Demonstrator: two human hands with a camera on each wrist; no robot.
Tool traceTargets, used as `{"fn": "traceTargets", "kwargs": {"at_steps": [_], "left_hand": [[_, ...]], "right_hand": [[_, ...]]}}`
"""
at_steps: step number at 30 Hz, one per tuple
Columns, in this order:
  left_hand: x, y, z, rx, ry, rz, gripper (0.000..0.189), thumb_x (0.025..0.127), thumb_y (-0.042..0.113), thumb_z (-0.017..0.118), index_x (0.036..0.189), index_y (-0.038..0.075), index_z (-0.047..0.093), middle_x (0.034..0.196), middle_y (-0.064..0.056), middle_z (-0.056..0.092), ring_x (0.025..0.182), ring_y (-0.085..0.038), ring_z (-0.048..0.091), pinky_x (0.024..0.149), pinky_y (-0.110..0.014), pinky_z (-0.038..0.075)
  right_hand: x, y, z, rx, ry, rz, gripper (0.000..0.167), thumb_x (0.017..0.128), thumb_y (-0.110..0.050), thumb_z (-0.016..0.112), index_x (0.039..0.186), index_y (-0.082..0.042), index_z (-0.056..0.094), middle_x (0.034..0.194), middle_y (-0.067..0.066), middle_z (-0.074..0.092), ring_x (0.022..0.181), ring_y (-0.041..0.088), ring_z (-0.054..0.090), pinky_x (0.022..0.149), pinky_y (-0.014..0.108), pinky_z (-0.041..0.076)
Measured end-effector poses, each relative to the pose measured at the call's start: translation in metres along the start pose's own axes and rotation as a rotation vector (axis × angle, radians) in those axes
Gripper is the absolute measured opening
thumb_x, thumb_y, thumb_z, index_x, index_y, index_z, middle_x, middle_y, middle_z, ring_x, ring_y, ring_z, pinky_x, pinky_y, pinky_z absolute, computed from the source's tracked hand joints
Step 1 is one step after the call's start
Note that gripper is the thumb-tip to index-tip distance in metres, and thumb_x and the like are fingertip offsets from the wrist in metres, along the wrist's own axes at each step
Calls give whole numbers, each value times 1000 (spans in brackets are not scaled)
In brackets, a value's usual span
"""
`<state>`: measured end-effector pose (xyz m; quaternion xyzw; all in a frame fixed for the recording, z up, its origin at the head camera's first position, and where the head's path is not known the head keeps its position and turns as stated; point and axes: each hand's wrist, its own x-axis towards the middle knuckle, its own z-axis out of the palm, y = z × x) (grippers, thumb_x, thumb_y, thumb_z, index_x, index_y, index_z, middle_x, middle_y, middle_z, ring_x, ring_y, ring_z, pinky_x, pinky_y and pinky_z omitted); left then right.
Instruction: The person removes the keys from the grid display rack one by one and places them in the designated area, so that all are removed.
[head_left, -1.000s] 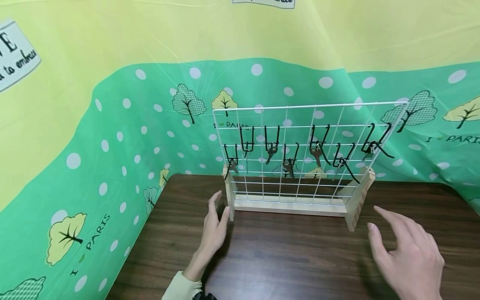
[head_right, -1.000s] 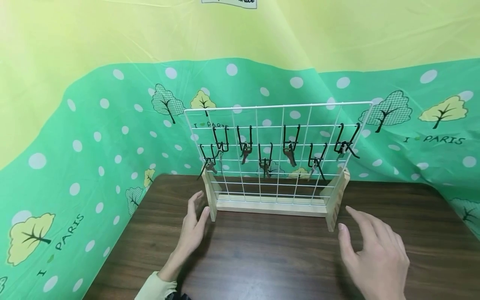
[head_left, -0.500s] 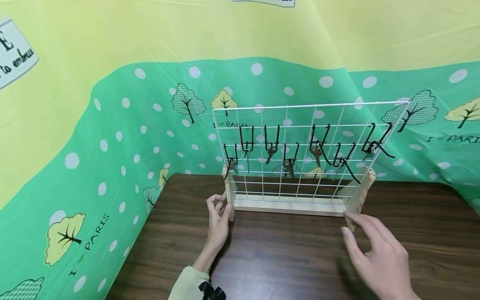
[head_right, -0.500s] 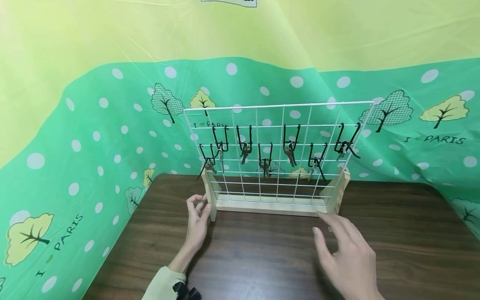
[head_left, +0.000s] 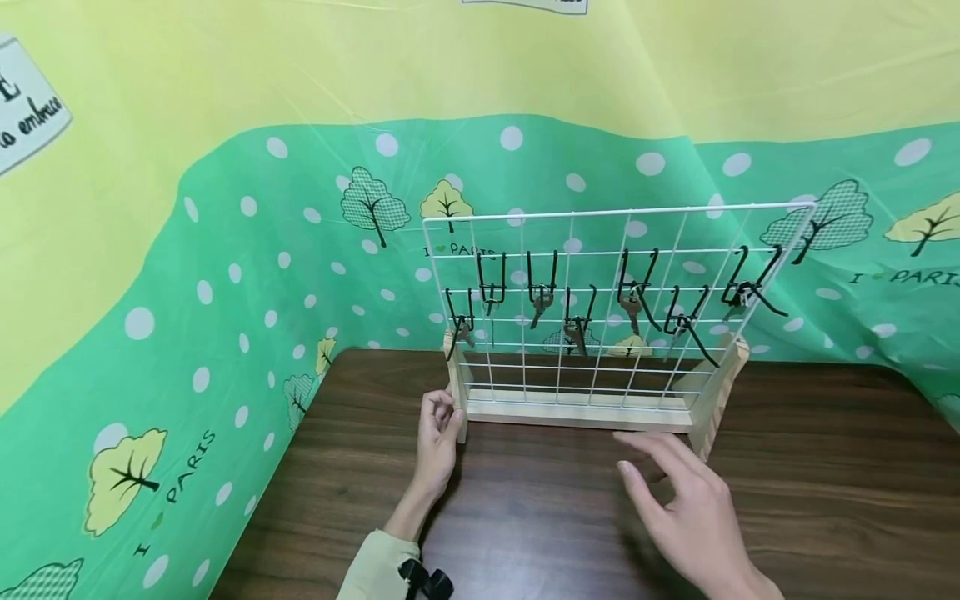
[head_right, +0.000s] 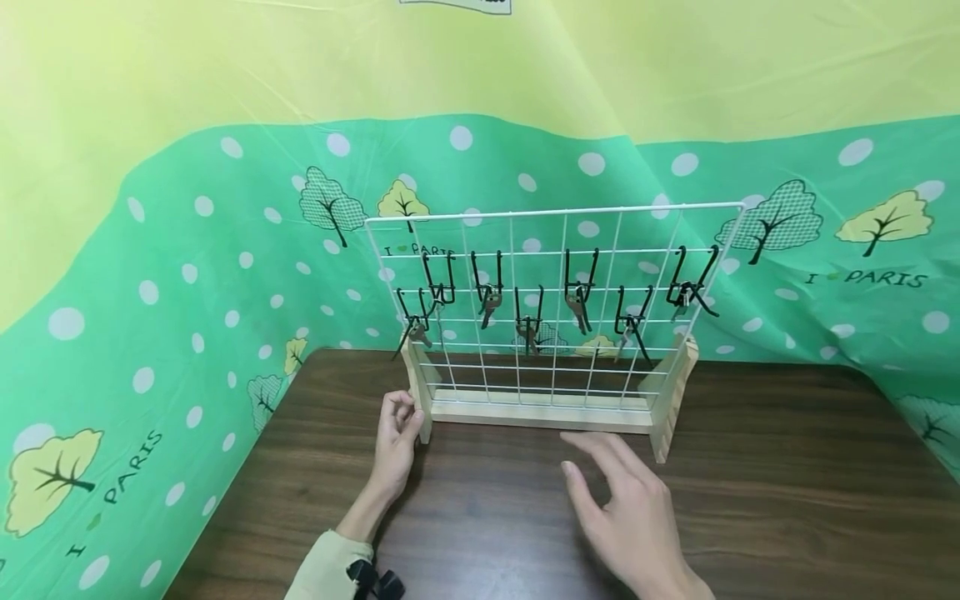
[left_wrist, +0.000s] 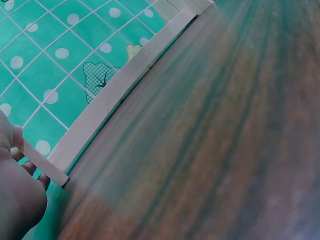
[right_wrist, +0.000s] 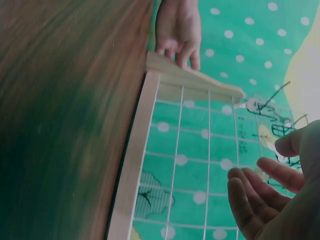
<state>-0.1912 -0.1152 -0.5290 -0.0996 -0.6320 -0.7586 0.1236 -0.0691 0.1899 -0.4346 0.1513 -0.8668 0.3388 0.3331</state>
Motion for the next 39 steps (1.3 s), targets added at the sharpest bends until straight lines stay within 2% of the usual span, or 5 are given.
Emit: {"fn": "traceTargets", "kwargs": {"at_steps": [4,8,20,27,39], "left_hand": [[2,0,0,9,20,-4,17,106,-13,53,119,-16,42,129,-20,62,128,-16,59,105,-21,51],[3,-1,0,1,24,-16,18,105,-14,54,119,-17,43,121,-10,61,124,-12,60,104,-21,50],[5,1,1,-57,42,-48,21,104,-16,55,120,-20,41,113,-2,58,115,-11,59,101,-21,50],[3,2,3,-67,58,-72,23,104,-16,52,123,-21,40,126,-14,60,124,-6,60,105,-22,50],[3,3,2,-62,65,-83,25,104,-15,55,123,-21,40,117,-4,60,117,-10,60,101,-20,49]], "right_hand": [[-1,-8,9,80,-39,32,45,89,6,84,126,-19,80,114,-8,76,85,-1,65,72,15,51],[2,-17,17,168,-70,102,43,92,7,83,125,-21,80,111,-10,75,82,1,67,67,15,54],[34,-41,52,542,-104,221,22,98,4,79,116,-9,81,92,-2,79,79,11,72,67,21,58],[50,-53,76,718,-167,338,20,101,0,77,122,-1,78,95,14,77,74,19,74,64,24,59],[79,-73,109,828,-193,482,26,104,-1,73,129,-3,78,93,17,78,67,18,70,63,27,60]]}}
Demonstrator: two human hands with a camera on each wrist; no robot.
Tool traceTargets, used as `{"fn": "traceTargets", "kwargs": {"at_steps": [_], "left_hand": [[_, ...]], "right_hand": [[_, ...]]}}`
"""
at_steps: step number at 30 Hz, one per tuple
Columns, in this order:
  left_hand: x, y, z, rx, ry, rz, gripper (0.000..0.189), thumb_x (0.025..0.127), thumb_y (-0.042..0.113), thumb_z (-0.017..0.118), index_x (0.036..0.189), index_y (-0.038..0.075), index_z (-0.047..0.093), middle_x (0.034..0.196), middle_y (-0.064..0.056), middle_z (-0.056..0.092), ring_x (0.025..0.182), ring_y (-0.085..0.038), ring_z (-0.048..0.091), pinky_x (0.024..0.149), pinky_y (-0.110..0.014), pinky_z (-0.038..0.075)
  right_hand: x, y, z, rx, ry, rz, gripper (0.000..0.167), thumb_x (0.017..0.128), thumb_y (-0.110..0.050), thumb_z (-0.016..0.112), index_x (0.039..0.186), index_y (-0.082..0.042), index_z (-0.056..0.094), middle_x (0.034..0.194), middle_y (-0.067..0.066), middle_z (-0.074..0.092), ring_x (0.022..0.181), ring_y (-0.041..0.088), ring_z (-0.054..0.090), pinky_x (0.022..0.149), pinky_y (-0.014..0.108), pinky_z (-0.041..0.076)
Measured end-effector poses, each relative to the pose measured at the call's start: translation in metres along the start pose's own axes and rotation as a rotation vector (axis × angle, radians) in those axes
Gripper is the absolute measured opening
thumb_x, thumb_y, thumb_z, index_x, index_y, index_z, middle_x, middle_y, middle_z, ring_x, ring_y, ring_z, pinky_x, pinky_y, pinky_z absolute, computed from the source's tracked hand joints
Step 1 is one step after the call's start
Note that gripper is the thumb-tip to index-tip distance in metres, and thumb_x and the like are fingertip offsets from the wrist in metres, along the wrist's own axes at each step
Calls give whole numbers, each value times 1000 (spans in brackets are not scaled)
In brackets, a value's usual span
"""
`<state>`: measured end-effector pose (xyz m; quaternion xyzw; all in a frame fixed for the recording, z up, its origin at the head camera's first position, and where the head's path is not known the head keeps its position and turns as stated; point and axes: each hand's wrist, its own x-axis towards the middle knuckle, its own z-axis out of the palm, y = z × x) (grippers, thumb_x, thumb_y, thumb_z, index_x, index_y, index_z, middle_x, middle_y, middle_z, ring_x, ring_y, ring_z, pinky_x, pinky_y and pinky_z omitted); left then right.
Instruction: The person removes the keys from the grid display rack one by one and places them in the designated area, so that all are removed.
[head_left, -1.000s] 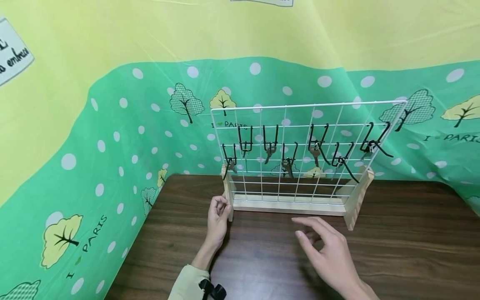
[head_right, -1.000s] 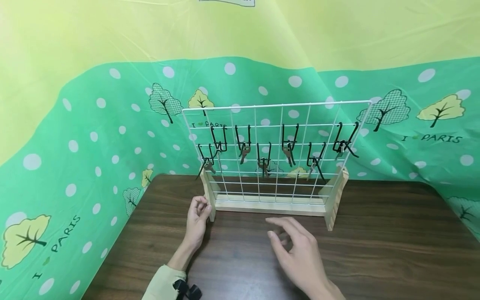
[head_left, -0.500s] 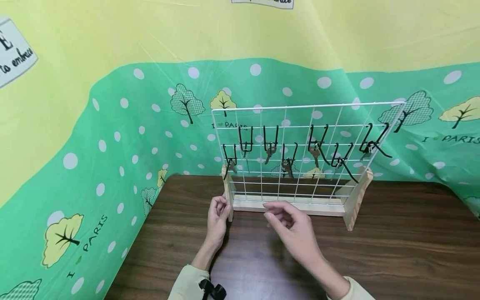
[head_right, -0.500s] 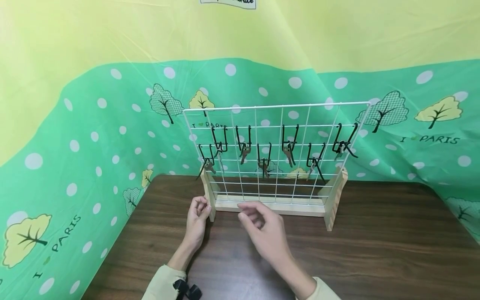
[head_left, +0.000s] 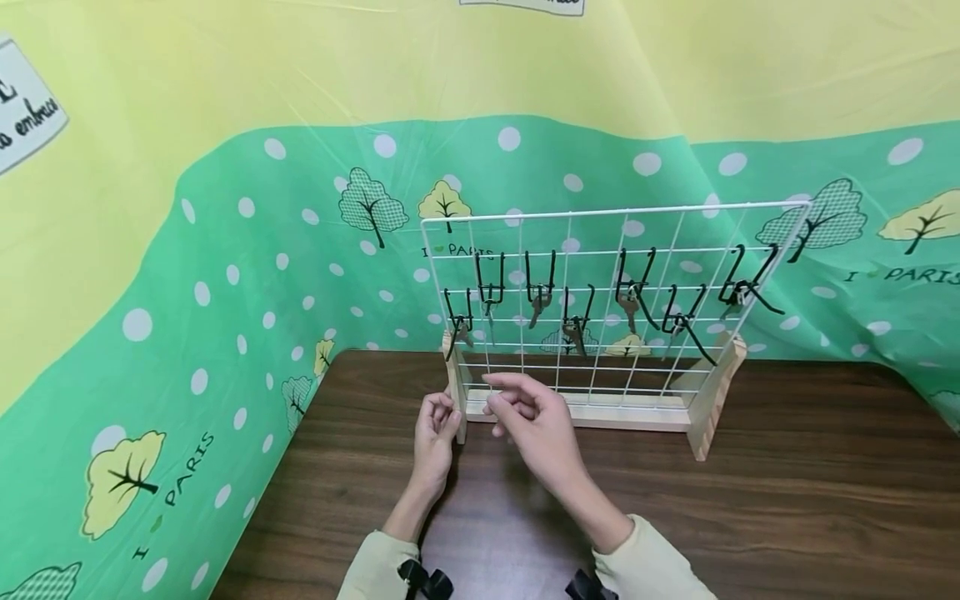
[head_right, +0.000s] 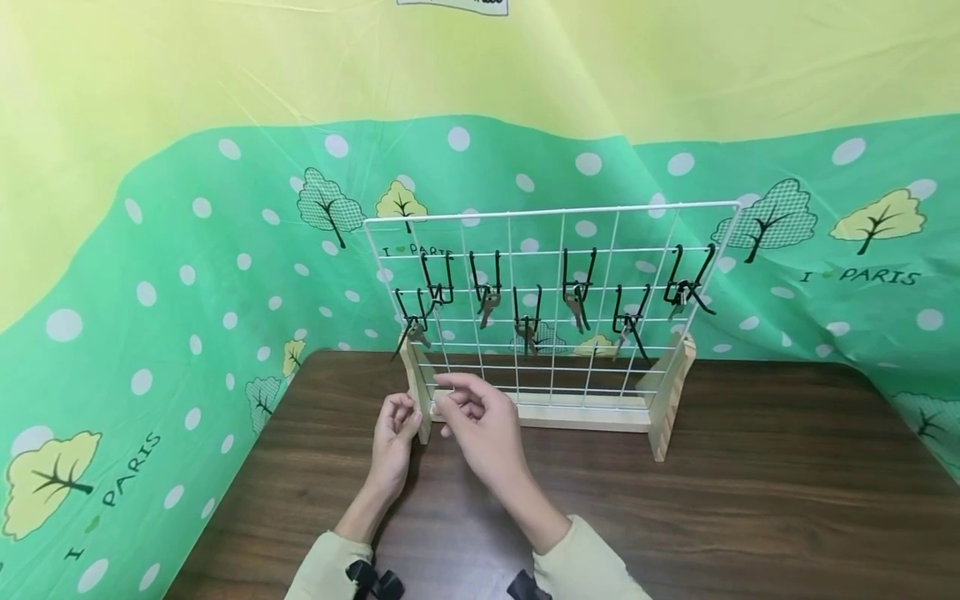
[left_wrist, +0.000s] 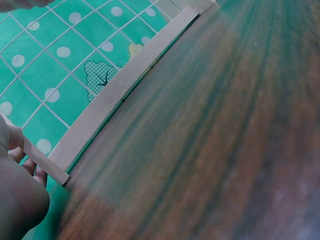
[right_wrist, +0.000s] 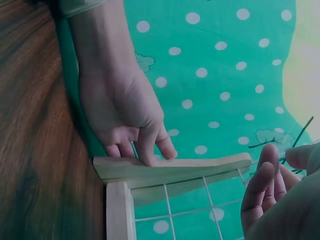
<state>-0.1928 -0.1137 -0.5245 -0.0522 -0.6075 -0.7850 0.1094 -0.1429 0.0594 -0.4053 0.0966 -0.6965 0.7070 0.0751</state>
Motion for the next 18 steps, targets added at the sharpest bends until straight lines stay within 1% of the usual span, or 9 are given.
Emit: {"fn": "traceTargets", "kwargs": {"at_steps": [2,6,9,14,18], "left_hand": [[0,0,0,0,-3,-1,24,104,-15,54,123,-20,40,117,-4,61,117,-8,59,102,-20,49],[0,-1,-1,3,-9,1,22,105,-15,53,123,-20,40,118,-3,61,118,-7,60,102,-21,49],[1,-1,-1,4,-12,6,22,105,-16,53,122,-20,40,116,-1,60,116,-9,61,101,-21,50],[2,-3,-2,9,-13,22,24,104,-16,55,122,-21,40,113,0,57,110,-9,59,98,-20,49],[2,-4,-1,4,-11,25,23,104,-17,53,122,-21,40,113,-1,55,108,-8,58,98,-20,49]], "right_hand": [[4,0,5,17,6,12,27,105,-2,73,131,-4,78,93,18,78,65,14,68,62,26,59],[13,3,12,51,26,31,30,105,-2,72,135,-4,77,94,23,78,63,12,67,59,23,56],[20,4,16,62,46,32,31,106,-3,71,137,-3,75,93,24,78,62,12,66,58,21,53],[30,8,21,50,70,16,33,107,-4,70,140,-2,74,90,20,79,61,12,64,55,19,50],[36,10,23,46,59,-5,35,108,-5,70,143,-4,73,89,19,79,59,12,64,53,20,47]]}}
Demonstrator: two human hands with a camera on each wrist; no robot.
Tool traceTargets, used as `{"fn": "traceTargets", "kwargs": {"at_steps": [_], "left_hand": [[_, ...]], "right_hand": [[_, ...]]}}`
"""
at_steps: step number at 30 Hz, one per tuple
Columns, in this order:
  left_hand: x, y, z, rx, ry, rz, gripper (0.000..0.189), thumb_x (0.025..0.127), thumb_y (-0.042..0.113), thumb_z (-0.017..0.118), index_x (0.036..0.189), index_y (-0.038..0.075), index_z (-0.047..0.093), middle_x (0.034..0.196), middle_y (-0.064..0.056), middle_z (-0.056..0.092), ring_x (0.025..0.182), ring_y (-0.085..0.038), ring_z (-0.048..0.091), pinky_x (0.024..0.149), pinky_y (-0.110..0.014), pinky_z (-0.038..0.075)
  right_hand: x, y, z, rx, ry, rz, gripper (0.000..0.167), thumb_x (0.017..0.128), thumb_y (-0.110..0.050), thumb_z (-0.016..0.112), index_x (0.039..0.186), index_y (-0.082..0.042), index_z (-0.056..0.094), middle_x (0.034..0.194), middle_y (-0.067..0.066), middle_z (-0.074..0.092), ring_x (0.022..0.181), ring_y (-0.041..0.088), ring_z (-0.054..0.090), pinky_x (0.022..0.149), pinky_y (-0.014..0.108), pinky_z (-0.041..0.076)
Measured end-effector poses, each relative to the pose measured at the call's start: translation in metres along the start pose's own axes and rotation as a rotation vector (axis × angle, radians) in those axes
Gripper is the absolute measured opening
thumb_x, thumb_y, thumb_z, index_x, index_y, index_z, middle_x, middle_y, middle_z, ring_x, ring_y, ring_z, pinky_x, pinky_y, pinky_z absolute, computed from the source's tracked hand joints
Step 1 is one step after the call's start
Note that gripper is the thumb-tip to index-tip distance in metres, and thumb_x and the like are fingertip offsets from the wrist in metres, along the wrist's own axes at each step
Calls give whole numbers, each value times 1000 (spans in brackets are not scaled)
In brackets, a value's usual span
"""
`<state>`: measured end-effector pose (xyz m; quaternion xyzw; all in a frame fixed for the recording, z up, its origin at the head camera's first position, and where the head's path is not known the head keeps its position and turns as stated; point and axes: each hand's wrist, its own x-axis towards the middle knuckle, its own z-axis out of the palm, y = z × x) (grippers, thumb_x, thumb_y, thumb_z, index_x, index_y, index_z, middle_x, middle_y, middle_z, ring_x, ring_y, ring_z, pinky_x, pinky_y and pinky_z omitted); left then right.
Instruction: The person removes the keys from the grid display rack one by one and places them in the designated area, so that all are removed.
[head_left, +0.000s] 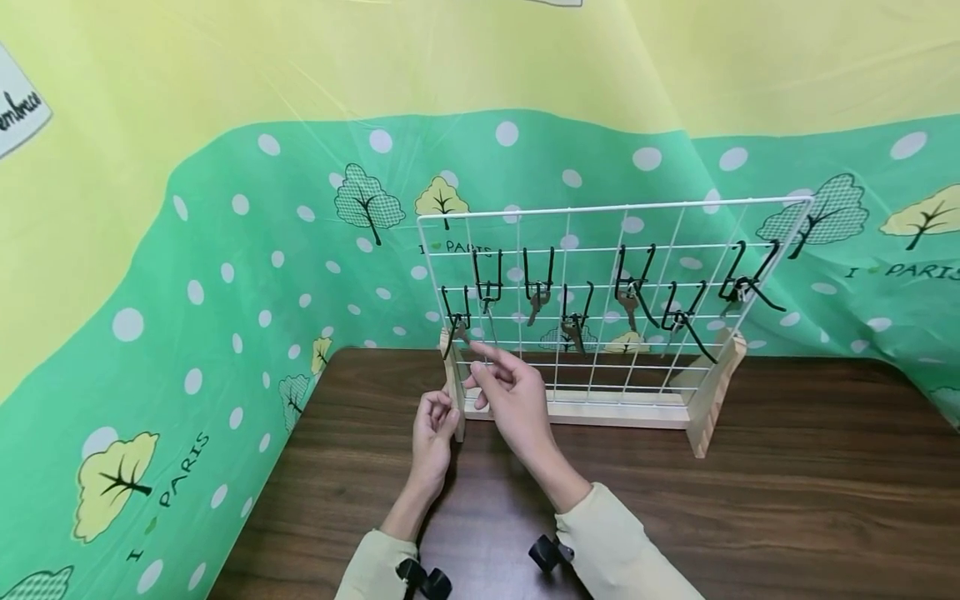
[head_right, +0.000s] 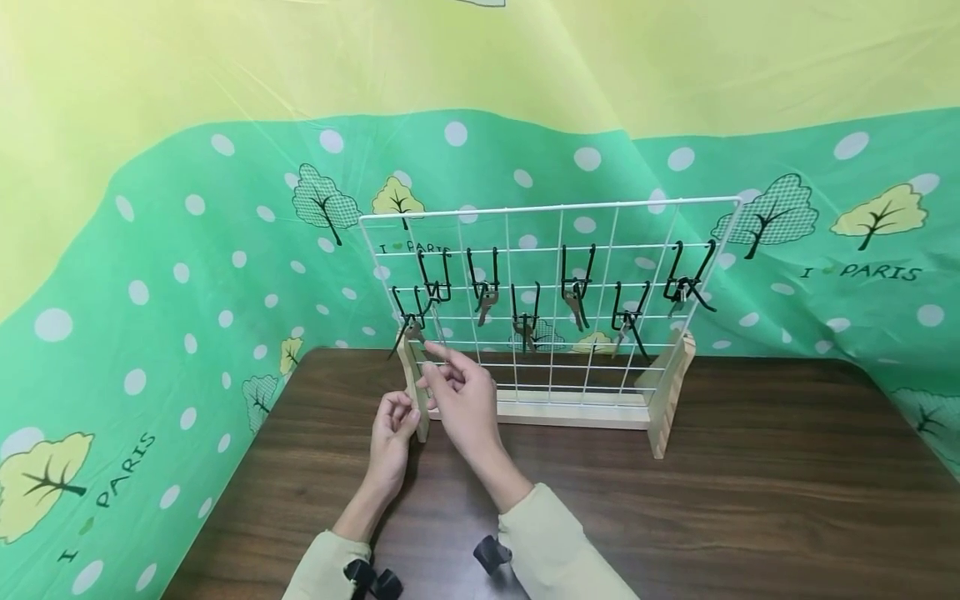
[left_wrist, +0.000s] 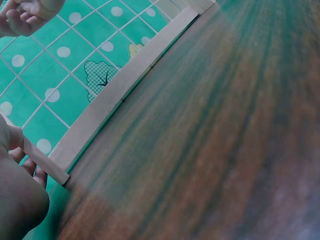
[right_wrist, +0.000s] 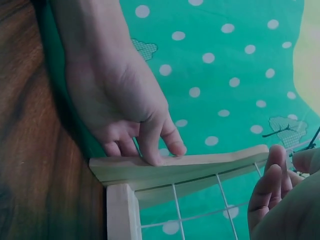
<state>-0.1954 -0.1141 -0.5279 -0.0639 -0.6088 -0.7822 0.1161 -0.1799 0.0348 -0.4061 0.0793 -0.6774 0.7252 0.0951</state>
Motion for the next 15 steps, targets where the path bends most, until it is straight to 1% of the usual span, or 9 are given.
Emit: {"fn": "traceTargets", "kwargs": {"at_steps": [5,11,15], "left_hand": [[0,1,1,3,-6,-3,23,104,-17,53,122,-21,39,113,-2,54,108,-8,58,98,-20,48],[0,1,1,20,-3,1,21,104,-17,53,122,-20,41,113,-1,55,109,-8,59,99,-20,49],[1,0,0,17,-8,13,21,105,-16,53,122,-19,41,111,1,57,109,-8,59,98,-20,49]], "right_hand": [[6,2,0,-14,-39,-17,44,107,-5,70,151,-5,67,92,19,81,58,12,63,52,20,45],[11,5,-1,-21,-82,-13,50,109,-5,67,159,-6,59,99,22,81,59,12,64,49,21,41],[14,6,1,-31,-125,1,54,110,-7,67,163,-7,54,102,20,82,60,12,65,49,21,40]]}}
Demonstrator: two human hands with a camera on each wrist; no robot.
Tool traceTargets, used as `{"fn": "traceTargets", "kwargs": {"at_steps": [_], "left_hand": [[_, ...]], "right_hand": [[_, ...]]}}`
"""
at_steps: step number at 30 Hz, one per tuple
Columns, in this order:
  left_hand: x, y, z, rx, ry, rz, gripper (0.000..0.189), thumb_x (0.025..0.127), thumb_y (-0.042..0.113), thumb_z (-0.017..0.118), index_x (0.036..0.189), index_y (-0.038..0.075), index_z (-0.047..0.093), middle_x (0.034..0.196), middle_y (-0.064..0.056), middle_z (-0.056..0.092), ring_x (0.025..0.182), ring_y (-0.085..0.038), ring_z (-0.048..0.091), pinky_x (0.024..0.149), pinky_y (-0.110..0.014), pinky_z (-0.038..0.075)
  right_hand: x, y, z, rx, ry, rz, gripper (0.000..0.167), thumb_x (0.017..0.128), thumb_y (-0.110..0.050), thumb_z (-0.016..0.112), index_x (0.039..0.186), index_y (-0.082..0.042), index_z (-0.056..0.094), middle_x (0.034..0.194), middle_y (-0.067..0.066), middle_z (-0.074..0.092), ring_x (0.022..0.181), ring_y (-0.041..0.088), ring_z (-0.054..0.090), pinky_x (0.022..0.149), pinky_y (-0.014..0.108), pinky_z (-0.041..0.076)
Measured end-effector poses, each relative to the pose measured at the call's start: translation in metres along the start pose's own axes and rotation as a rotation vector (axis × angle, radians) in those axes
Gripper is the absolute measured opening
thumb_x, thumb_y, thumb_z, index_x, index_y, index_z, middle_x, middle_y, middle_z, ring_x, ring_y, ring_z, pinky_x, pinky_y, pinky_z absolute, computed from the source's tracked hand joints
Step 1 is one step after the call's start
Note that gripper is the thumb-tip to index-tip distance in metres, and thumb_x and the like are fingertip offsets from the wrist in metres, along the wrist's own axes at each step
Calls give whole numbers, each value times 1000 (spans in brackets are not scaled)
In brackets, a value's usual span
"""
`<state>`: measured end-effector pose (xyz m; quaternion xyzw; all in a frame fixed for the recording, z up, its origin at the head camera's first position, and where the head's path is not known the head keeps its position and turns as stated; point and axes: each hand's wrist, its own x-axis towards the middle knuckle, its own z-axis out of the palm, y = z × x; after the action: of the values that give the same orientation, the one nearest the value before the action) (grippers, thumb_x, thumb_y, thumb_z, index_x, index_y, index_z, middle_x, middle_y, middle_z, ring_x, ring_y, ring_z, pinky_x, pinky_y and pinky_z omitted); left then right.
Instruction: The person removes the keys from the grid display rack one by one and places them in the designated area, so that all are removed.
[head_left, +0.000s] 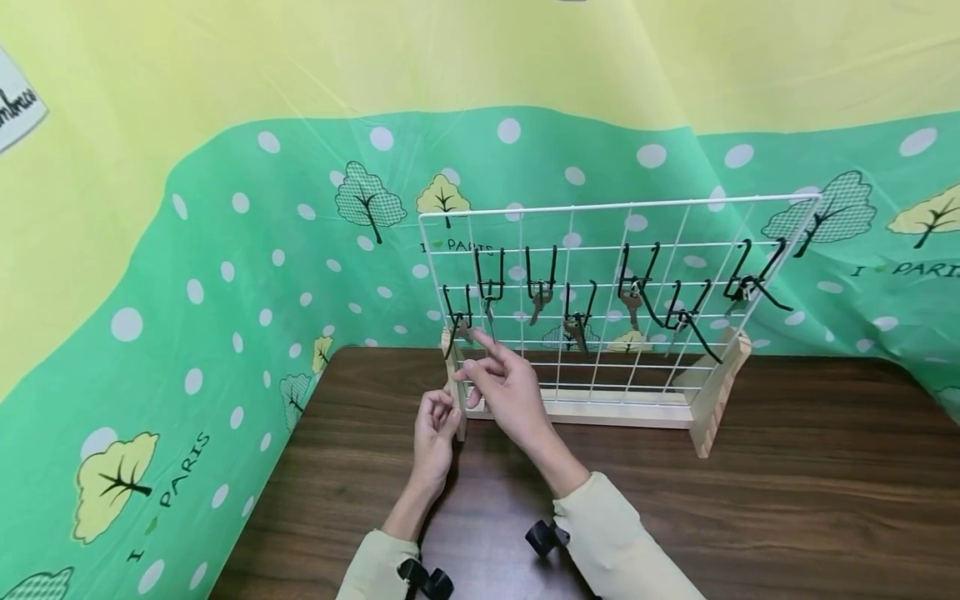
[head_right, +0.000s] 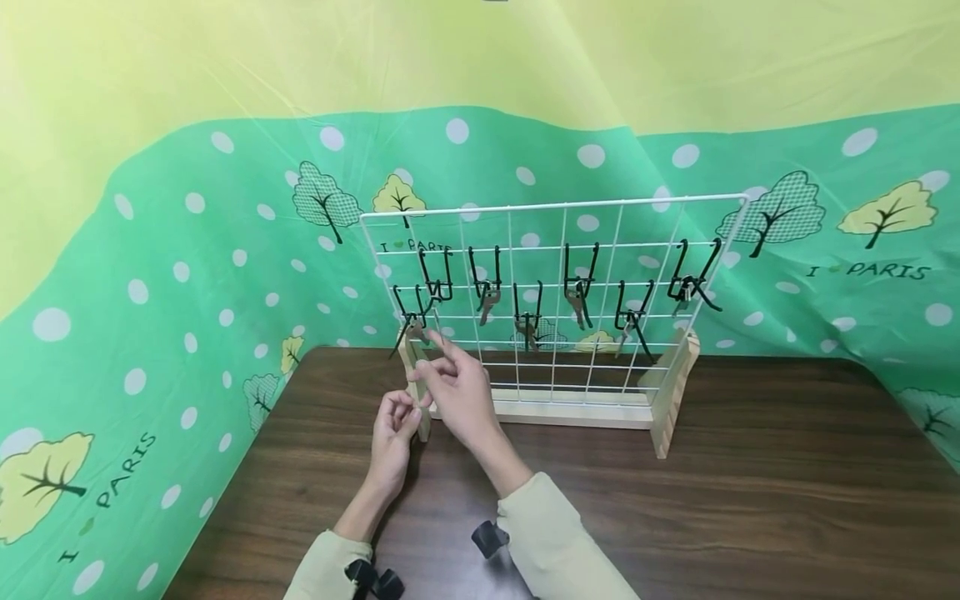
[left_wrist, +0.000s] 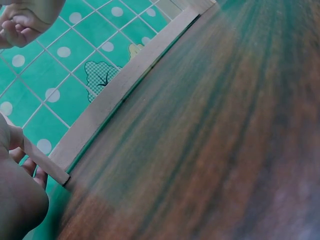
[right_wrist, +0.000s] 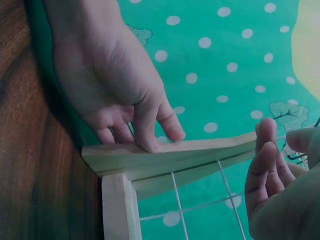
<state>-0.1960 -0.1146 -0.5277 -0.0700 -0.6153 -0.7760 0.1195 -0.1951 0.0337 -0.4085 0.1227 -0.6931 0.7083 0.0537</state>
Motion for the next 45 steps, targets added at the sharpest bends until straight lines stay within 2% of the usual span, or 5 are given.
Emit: {"fn": "traceTargets", "kwargs": {"at_steps": [15,22,31,38,45], "left_hand": [[0,1,-1,-7,12,-20,22,104,-17,54,122,-21,41,111,0,58,112,-9,60,102,-21,49],[-1,0,-1,-1,18,0,21,104,-16,54,121,-20,43,112,0,59,112,-10,60,99,-20,50],[-1,0,0,-2,22,3,20,103,-18,54,120,-20,44,112,0,60,114,-9,61,100,-21,51],[-1,1,1,-3,19,1,21,103,-17,55,121,-20,44,114,-2,62,117,-8,63,99,-21,52],[-1,1,0,13,21,1,21,104,-16,55,121,-20,44,113,-6,63,115,-7,62,101,-20,51]], "right_hand": [[5,-6,12,31,70,68,30,106,-5,70,135,2,71,88,14,79,55,11,62,49,20,47],[4,-9,16,33,137,57,19,104,-8,75,119,4,77,83,17,70,68,10,54,56,20,40],[4,-10,19,54,191,27,16,103,-11,77,109,5,79,90,-1,67,81,11,55,65,22,44],[3,-13,19,179,176,65,14,102,-6,78,105,8,78,78,4,63,52,8,50,49,19,40],[2,-18,19,260,157,110,8,98,2,79,103,8,78,78,3,74,48,7,53,48,18,42]]}}
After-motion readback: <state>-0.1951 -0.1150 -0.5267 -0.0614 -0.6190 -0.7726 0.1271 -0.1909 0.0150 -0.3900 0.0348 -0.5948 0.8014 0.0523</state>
